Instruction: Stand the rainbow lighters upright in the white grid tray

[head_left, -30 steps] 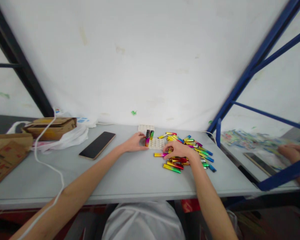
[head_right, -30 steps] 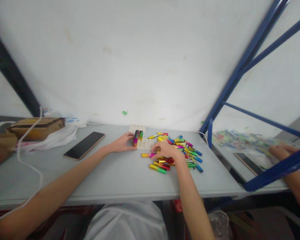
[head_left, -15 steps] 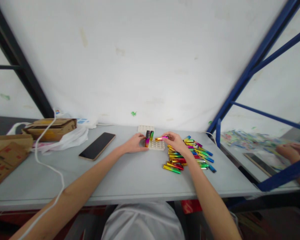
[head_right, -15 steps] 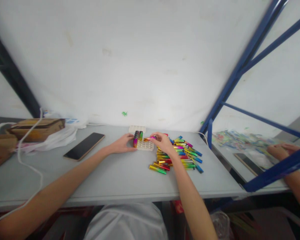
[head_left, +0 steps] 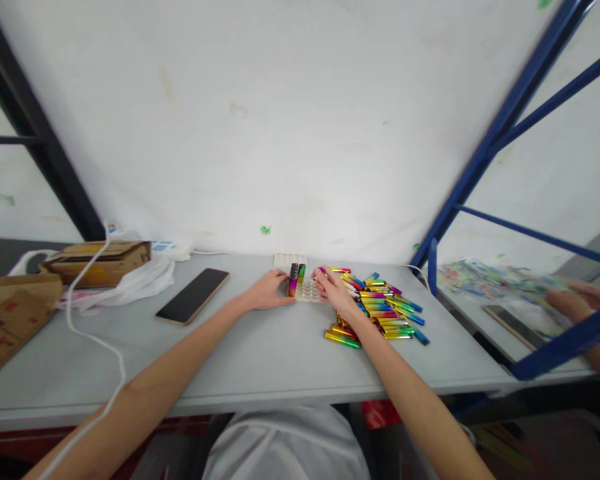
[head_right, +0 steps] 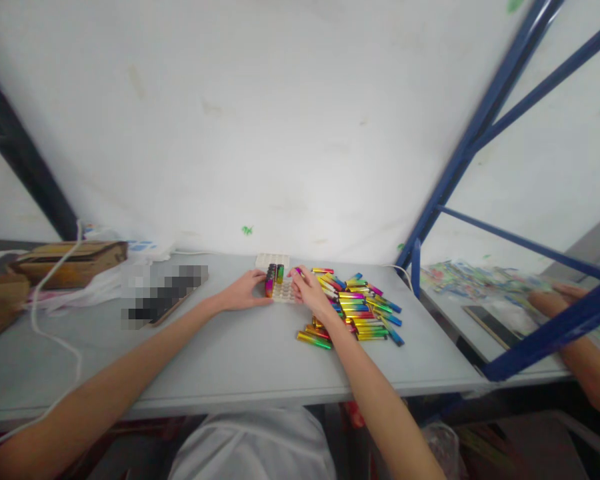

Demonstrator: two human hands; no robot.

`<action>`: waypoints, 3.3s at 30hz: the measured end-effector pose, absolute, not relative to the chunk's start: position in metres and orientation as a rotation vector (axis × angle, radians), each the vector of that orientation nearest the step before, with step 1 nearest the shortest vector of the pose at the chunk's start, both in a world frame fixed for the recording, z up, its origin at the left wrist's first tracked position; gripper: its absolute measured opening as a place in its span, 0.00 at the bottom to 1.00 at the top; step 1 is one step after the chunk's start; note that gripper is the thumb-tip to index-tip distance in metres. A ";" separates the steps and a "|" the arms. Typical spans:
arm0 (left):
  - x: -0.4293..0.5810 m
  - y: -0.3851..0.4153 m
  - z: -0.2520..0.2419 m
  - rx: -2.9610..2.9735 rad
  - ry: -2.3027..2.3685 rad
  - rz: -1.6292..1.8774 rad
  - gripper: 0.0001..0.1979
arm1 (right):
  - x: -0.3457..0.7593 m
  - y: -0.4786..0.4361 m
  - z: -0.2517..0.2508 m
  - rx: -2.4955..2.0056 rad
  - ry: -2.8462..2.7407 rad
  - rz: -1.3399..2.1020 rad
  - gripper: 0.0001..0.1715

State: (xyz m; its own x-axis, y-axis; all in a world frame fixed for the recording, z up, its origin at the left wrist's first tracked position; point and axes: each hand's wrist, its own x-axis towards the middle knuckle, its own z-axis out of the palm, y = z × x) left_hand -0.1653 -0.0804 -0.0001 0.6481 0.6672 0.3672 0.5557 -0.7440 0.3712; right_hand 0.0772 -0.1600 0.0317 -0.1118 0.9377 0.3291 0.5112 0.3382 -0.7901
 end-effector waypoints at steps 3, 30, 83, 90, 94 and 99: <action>-0.165 -0.081 0.000 2.643 1.003 0.731 0.29 | 0.070 -0.159 0.031 -1.308 -1.686 0.628 0.33; -0.165 -0.080 -0.002 2.659 1.011 0.753 0.27 | 0.073 -0.156 0.026 -1.293 -1.765 0.406 0.24; -0.163 -0.088 0.004 2.685 1.019 0.644 0.35 | 0.160 -0.170 0.069 -1.427 -2.271 0.487 0.11; -0.161 -0.090 0.006 2.713 1.019 0.618 0.35 | 0.185 -0.202 0.071 -1.554 -2.411 0.476 0.07; -0.161 -0.091 0.007 2.712 1.025 0.602 0.36 | 0.185 -0.200 0.062 -1.581 -2.402 0.402 0.11; -0.161 -0.090 0.006 2.705 1.039 0.591 0.36 | 0.182 -0.193 0.061 -1.517 -2.345 0.284 0.14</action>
